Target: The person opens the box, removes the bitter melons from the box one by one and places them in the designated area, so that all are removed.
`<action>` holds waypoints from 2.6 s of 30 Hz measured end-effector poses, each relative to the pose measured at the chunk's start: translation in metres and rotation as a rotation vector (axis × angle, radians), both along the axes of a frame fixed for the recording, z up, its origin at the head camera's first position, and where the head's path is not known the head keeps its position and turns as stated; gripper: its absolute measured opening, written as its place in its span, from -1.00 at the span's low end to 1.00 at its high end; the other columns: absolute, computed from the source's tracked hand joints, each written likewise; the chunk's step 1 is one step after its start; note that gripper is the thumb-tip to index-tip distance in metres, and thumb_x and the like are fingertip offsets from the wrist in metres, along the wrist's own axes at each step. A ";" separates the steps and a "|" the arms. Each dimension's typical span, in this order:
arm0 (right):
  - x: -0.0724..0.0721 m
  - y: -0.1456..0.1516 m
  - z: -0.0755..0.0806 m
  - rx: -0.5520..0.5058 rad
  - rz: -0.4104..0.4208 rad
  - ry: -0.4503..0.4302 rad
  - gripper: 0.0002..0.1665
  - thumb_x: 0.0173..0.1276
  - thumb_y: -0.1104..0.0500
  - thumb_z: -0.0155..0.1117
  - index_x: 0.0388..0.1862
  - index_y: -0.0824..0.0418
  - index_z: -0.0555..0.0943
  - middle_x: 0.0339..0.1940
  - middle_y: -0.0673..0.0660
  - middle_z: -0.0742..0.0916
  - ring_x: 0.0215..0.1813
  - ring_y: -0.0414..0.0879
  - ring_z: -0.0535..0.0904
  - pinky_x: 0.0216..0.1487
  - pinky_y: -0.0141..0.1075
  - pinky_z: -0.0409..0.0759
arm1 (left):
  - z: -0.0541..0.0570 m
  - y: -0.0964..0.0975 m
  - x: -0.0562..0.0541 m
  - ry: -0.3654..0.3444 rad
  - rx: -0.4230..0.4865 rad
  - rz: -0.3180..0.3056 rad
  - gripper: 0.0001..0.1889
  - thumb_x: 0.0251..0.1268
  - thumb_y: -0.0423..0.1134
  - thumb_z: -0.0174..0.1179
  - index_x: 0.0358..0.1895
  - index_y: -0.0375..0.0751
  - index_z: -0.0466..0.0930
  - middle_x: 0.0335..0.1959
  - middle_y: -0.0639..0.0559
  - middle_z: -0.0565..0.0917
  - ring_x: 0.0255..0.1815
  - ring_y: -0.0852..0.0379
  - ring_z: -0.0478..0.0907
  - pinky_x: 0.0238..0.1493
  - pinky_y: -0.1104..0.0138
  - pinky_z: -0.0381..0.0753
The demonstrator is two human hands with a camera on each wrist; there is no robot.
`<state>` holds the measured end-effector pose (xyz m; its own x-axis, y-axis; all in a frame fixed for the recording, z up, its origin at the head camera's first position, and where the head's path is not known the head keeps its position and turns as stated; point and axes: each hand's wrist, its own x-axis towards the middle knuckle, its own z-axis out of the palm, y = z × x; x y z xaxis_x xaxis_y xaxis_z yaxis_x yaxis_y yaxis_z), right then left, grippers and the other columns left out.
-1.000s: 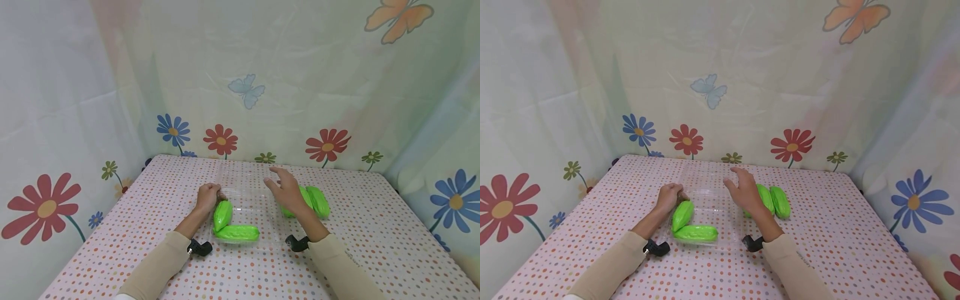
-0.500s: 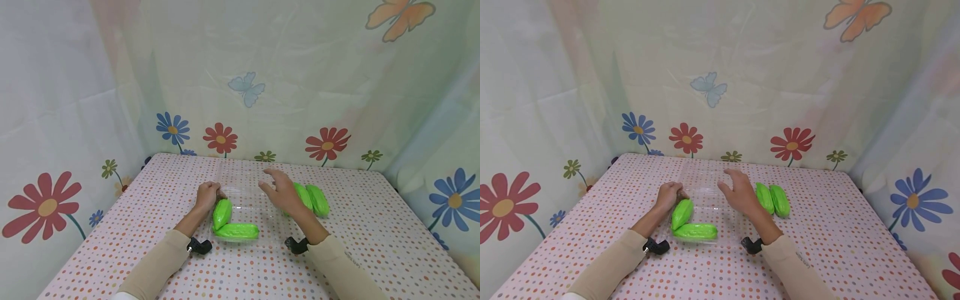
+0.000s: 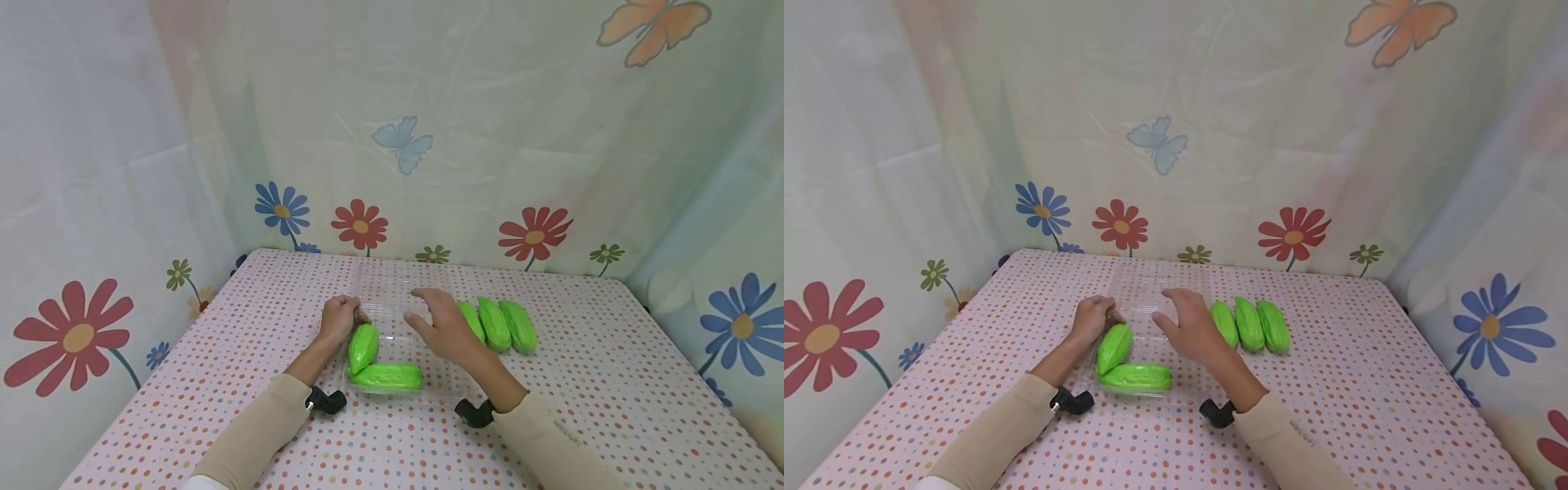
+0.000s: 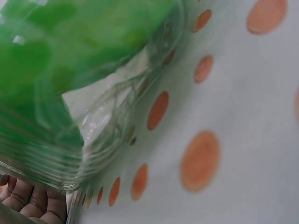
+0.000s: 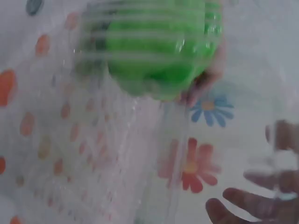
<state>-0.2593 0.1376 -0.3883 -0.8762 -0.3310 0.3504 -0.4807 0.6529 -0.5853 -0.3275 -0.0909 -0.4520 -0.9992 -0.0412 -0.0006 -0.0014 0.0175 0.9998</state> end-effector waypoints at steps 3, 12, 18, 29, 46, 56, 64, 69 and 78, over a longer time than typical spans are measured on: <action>0.003 -0.006 0.000 0.011 0.013 -0.005 -0.39 0.55 0.04 0.20 0.43 0.32 0.41 0.43 0.34 0.48 0.50 0.29 0.31 0.42 0.23 0.36 | 0.001 0.000 0.000 -0.004 0.009 0.000 -0.65 0.56 -0.24 0.01 -0.08 -0.60 0.53 -0.53 -0.02 0.63 -0.47 0.12 0.69 -0.27 0.30 0.74; 0.008 -0.022 0.001 0.077 0.031 -0.049 -0.40 0.54 0.00 0.22 0.40 0.28 0.44 0.45 0.32 0.47 0.51 0.26 0.29 0.46 0.18 0.35 | 0.003 0.001 0.000 -0.011 0.007 0.013 -0.69 0.56 -0.26 0.01 -0.14 -0.55 0.54 -0.53 -0.03 0.63 -0.49 0.12 0.68 -0.30 0.33 0.73; 0.010 -0.032 0.001 0.112 0.074 -0.088 -0.41 0.52 0.05 0.25 0.41 0.29 0.43 0.45 0.34 0.45 0.50 0.28 0.28 0.44 0.19 0.38 | 0.003 0.001 0.000 -0.011 0.014 0.016 -0.68 0.56 -0.25 0.00 -0.14 -0.56 0.52 -0.54 -0.02 0.61 -0.50 0.12 0.67 -0.34 0.36 0.70; 0.009 -0.044 -0.005 0.197 0.134 -0.050 -0.45 0.52 0.09 0.24 0.39 0.28 0.46 0.38 0.28 0.53 0.46 0.23 0.34 0.42 0.10 0.42 | 0.000 0.001 -0.001 -0.020 0.058 0.007 -0.73 0.55 -0.26 0.02 -0.27 -0.43 0.52 -0.53 -0.04 0.58 -0.50 0.09 0.69 -0.37 0.31 0.73; 0.005 -0.048 -0.014 0.188 0.322 -0.057 -0.40 0.54 0.24 0.16 0.51 0.30 0.34 0.45 0.30 0.48 0.49 0.23 0.33 0.48 0.12 0.34 | 0.000 0.001 0.000 0.005 -0.116 0.063 -0.69 0.52 -0.19 0.06 -0.29 -0.40 0.62 -0.48 -0.01 0.55 -0.45 0.14 0.50 -0.42 0.38 0.50; 0.000 -0.048 -0.025 0.130 0.349 -0.124 -0.38 0.46 0.36 0.07 0.48 0.43 0.31 0.47 0.33 0.46 0.53 0.20 0.30 0.52 0.09 0.30 | 0.001 0.003 0.000 0.003 -0.007 0.039 -0.70 0.56 -0.25 0.02 -0.21 -0.50 0.56 -0.48 -0.04 0.56 -0.44 0.13 0.66 -0.28 0.33 0.71; -0.005 -0.053 -0.036 0.142 0.365 -0.080 -0.34 0.34 0.43 0.07 0.44 0.47 0.33 0.44 0.35 0.48 0.50 0.19 0.34 0.51 0.05 0.32 | 0.005 0.002 0.001 -0.020 0.006 0.021 -0.68 0.56 -0.25 0.02 -0.13 -0.56 0.54 -0.45 -0.03 0.57 -0.43 0.17 0.67 -0.23 0.32 0.72; -0.005 -0.054 -0.034 0.153 0.360 -0.116 -0.31 0.37 0.39 0.06 0.50 0.37 0.31 0.49 0.34 0.42 0.53 0.20 0.29 0.51 0.09 0.32 | 0.007 0.001 0.001 -0.019 -0.009 0.025 -0.68 0.56 -0.24 0.02 -0.13 -0.55 0.54 -0.46 -0.03 0.57 -0.43 0.18 0.68 -0.33 0.36 0.68; -0.005 -0.053 -0.035 0.127 0.309 -0.201 -0.28 0.38 0.32 0.13 0.54 0.15 0.34 0.42 0.32 0.43 0.40 0.16 0.41 0.29 0.07 0.50 | 0.008 0.002 0.002 -0.019 -0.010 0.022 -0.67 0.58 -0.25 0.01 -0.10 -0.57 0.54 -0.42 -0.04 0.56 -0.42 0.17 0.66 -0.32 0.36 0.70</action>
<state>-0.2639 0.0844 -0.4229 -0.7755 -0.6195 0.1215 -0.5501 0.5688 -0.6114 -0.3251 -0.0893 -0.4438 -0.9978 -0.0629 -0.0188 -0.0205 0.0270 0.9994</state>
